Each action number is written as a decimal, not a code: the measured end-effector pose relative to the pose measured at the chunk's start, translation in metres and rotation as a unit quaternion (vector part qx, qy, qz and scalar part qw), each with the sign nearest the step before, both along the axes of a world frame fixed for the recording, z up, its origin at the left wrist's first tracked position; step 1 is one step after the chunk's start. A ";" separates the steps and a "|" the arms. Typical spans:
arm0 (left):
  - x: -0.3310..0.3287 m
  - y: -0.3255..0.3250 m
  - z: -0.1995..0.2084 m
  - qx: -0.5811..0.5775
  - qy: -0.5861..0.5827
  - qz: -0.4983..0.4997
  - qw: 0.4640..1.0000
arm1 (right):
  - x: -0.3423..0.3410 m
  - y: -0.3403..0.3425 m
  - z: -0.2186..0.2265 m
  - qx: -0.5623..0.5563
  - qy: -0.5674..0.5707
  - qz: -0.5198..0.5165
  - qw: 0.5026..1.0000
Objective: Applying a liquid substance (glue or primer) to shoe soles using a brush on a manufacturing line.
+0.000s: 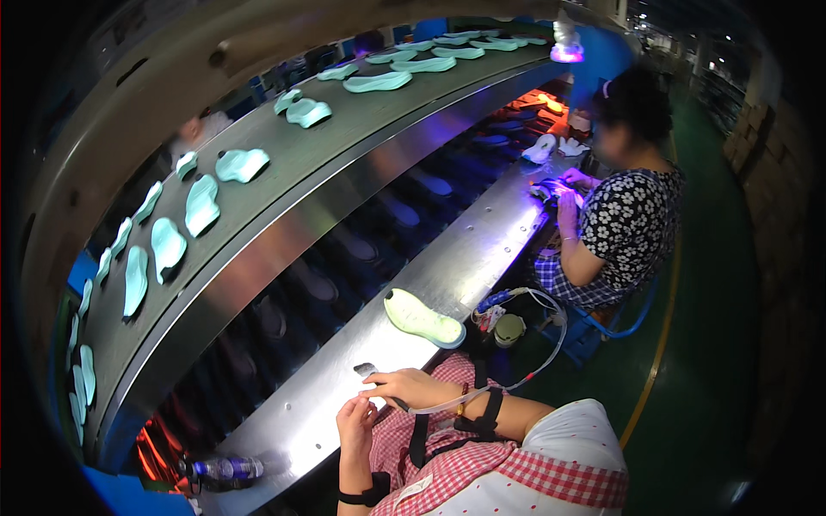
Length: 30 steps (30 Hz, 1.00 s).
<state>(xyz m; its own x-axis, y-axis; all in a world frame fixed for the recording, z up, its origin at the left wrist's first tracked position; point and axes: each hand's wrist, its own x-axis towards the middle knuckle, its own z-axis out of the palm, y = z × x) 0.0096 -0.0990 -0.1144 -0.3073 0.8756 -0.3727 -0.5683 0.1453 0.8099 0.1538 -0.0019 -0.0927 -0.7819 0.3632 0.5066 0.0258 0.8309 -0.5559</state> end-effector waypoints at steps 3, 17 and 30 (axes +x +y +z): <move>0.004 0.005 0.002 -0.001 0.004 -0.004 1.000 | 0.005 0.000 0.016 -0.083 -0.100 0.000 0.991; -0.033 0.012 0.009 0.066 0.142 0.057 0.986 | 0.006 0.019 -0.012 -0.063 -0.051 -0.130 0.988; -0.189 0.113 0.173 0.110 0.724 0.388 0.559 | 0.055 0.119 -0.116 -0.729 0.461 -0.247 0.442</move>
